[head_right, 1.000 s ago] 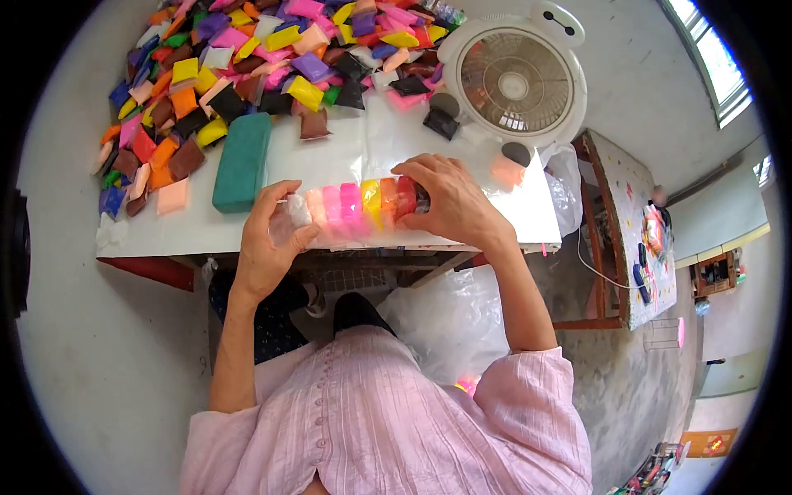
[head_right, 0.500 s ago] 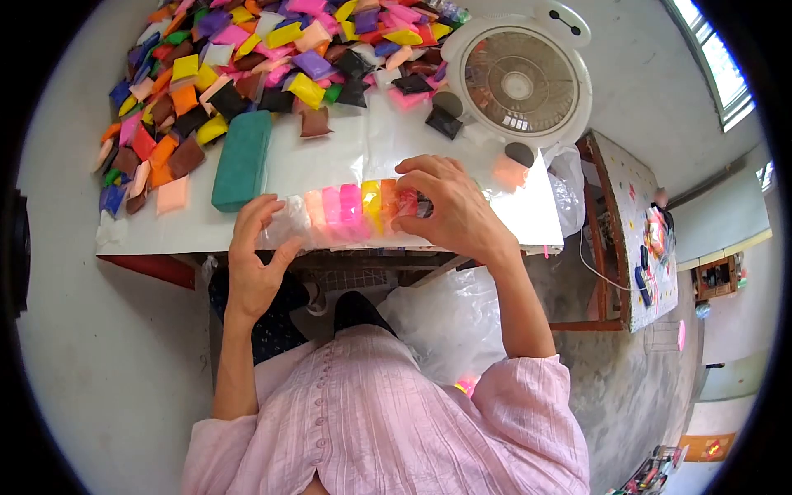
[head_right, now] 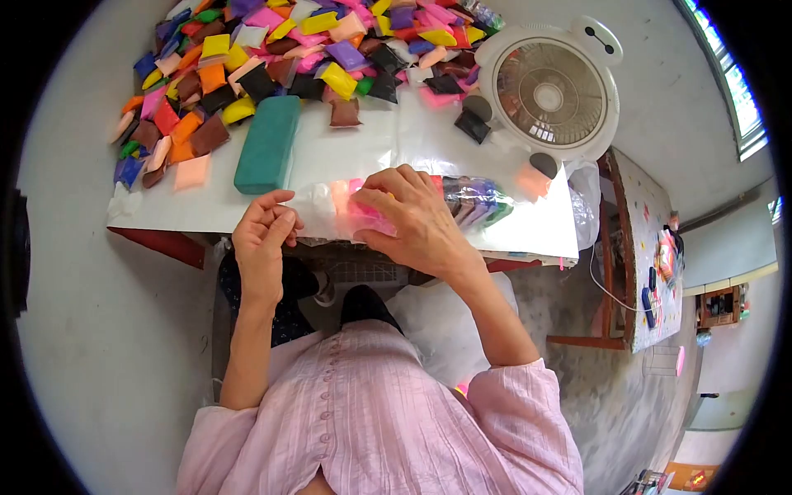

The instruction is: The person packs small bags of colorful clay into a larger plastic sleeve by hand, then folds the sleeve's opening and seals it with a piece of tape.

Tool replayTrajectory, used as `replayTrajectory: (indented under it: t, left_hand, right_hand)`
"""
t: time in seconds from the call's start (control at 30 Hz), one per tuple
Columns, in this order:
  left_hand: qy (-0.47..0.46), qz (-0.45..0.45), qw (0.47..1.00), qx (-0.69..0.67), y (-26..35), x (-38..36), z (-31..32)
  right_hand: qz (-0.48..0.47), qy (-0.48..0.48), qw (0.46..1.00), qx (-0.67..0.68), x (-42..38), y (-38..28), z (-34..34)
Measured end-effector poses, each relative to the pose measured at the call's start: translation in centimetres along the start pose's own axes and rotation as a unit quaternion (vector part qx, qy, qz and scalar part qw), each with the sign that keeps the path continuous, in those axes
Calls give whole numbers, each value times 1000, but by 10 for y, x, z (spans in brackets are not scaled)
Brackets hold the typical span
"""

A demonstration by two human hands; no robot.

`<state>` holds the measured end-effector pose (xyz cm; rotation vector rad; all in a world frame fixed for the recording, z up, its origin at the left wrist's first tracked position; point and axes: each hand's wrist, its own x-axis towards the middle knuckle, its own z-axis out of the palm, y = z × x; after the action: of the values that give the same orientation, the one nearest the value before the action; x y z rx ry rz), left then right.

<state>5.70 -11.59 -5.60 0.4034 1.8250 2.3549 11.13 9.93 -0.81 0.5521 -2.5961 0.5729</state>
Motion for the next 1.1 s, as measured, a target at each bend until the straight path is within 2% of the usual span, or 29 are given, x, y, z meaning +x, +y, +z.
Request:
replayTrajectory:
  t: [0.17,0.27,0.37,0.57,0.67,0.87,0.97,1.1]
  left_hand:
    - [4,-7,1000,-1,-5,2,-9]
    - [12,83,992,96,-6,4,-15]
    - [-44,139,971,190,4,11,-20]
    - [-130,160,940,271,16,24,-24]
    - [-125,271,885,357,5,32,-23]
    - [-134,279,901,305,-2,39,-24]
    - [-130,318,889,302,-7,43,-23]
    - [-107,297,905,285,-5,42,-20]
  right_hand:
    - [1,6,1000,-6,1,-2,1]
    - [-2,6,1000,-6,1,-2,1]
    - [7,-5,1000,-9,3,-4,-1]
    - [24,-18,999,-13,3,-5,-1]
    - [11,-4,1000,-20,2,-4,2]
    - [21,-12,999,-24,3,-5,2]
    - [25,-11,999,-24,4,-7,3]
    - [28,-11,999,-29,5,-9,3]
